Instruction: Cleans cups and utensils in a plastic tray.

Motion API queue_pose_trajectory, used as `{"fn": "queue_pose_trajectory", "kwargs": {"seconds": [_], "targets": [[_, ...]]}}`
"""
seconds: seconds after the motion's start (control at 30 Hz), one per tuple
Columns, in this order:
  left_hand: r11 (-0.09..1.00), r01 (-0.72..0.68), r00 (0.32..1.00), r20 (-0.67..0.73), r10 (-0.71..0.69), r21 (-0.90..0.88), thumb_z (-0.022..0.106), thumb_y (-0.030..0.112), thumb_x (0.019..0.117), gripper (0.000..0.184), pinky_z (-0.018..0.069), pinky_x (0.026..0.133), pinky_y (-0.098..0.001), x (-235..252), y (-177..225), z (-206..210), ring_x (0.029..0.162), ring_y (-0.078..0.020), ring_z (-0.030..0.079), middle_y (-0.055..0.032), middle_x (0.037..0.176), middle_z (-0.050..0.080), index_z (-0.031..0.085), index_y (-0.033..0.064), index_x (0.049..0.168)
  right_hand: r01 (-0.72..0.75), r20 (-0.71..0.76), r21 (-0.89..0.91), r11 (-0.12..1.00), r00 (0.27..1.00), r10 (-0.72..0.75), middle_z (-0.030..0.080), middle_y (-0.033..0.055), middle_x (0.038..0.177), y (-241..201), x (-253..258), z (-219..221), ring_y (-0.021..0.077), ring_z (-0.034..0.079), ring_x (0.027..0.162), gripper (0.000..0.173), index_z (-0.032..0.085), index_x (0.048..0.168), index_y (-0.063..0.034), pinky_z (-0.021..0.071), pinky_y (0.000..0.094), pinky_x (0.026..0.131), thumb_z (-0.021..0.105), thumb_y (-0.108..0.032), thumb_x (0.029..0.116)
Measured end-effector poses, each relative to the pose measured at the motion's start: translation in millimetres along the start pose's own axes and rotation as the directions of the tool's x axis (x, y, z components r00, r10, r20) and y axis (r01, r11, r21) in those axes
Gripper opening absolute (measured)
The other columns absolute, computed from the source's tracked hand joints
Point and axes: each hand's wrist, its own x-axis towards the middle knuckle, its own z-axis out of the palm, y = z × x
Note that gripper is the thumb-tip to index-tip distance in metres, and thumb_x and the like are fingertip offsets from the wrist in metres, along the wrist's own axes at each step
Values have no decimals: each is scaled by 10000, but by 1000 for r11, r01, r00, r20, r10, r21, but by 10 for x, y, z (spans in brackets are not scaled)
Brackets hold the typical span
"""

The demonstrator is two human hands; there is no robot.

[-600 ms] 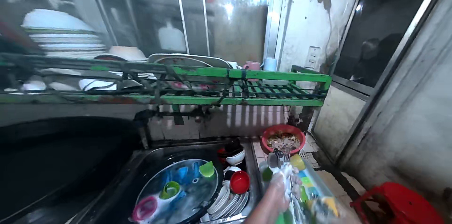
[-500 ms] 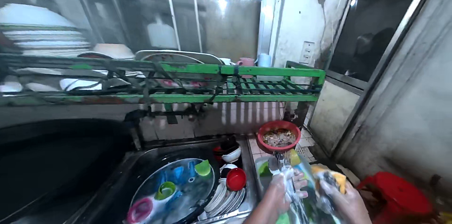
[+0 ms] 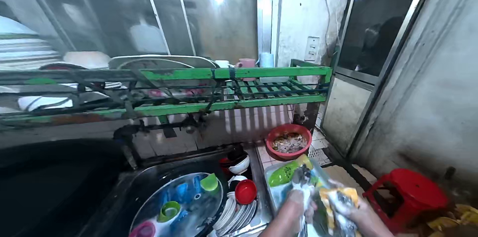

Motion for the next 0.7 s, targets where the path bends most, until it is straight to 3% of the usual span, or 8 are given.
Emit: {"fn": "queue_pose_trajectory", "kwargs": {"seconds": [0.03, 0.13, 0.23, 0.33, 0.47, 0.53, 0.6, 0.7], "targets": [[996, 26, 999, 35, -29, 81, 335, 249, 1130, 308, 416, 431, -203, -33, -59, 56, 457, -60, 459, 4, 657, 540, 542, 51, 1017, -34, -7, -17, 999, 999, 33, 722, 96, 1072, -78, 84, -24, 184, 720, 891, 658, 527, 1416, -46, 625, 375, 793, 740, -154, 803], [983, 107, 994, 15, -110, 149, 447, 266, 1107, 281, 462, 465, -212, -78, -118, 209, 497, -64, 525, 0, 716, 607, 600, 42, 1034, -120, -191, -196, 973, 978, 82, 698, 133, 1077, -181, 251, -53, 190, 693, 929, 414, 613, 1276, -8, 584, 392, 835, 717, -41, 877], [985, 92, 996, -29, -89, 149, 535, 221, 1075, 208, 473, 477, -202, -117, -49, 248, 525, -57, 547, -6, 764, 624, 615, 29, 1081, -99, -311, -64, 993, 948, 75, 684, 128, 1036, -91, 287, -28, 157, 692, 860, 403, 554, 1307, 13, 595, 343, 759, 660, -16, 919], [957, 53, 990, -141, -13, 287, 481, 177, 1082, 233, 459, 514, -241, -146, -35, 299, 525, -86, 512, -7, 678, 556, 619, 14, 987, -161, -207, -62, 985, 968, 145, 663, 135, 1133, 47, 244, 124, 168, 681, 958, 573, 464, 1417, -11, 588, 366, 831, 704, -103, 905], [947, 115, 979, -194, -57, 300, 510, 155, 1074, 187, 438, 475, -229, -191, -68, 336, 487, -78, 486, -2, 649, 531, 606, 24, 982, -210, -274, -370, 905, 956, 110, 611, 224, 1333, 13, 458, 52, 293, 594, 1246, 601, 501, 1437, 3, 458, 466, 1077, 741, -232, 938], [954, 106, 978, -201, -49, 282, 504, 147, 1076, 180, 434, 467, -230, -185, -65, 336, 485, -80, 480, -8, 661, 528, 602, 19, 997, -179, -258, -423, 888, 963, 71, 591, 250, 1366, 30, 447, 91, 317, 574, 1289, 635, 459, 1466, 33, 432, 462, 1115, 715, -251, 959], [953, 101, 976, -214, -39, 287, 478, 137, 1079, 195, 436, 478, -239, -185, -38, 297, 498, -89, 481, -18, 672, 529, 602, 6, 1004, -112, -144, -411, 905, 988, 57, 593, 246, 1359, 125, 392, 150, 295, 586, 1270, 631, 438, 1472, 45, 448, 440, 1106, 693, -199, 949], [962, 76, 981, -190, -26, 261, 453, 119, 1084, 236, 427, 474, -221, -214, -63, 213, 490, -72, 480, 0, 632, 521, 605, 9, 941, -97, -79, -447, 889, 994, 69, 584, 224, 1393, 109, 508, 77, 288, 566, 1309, 695, 432, 1490, 19, 423, 435, 1136, 738, -265, 935]]}}
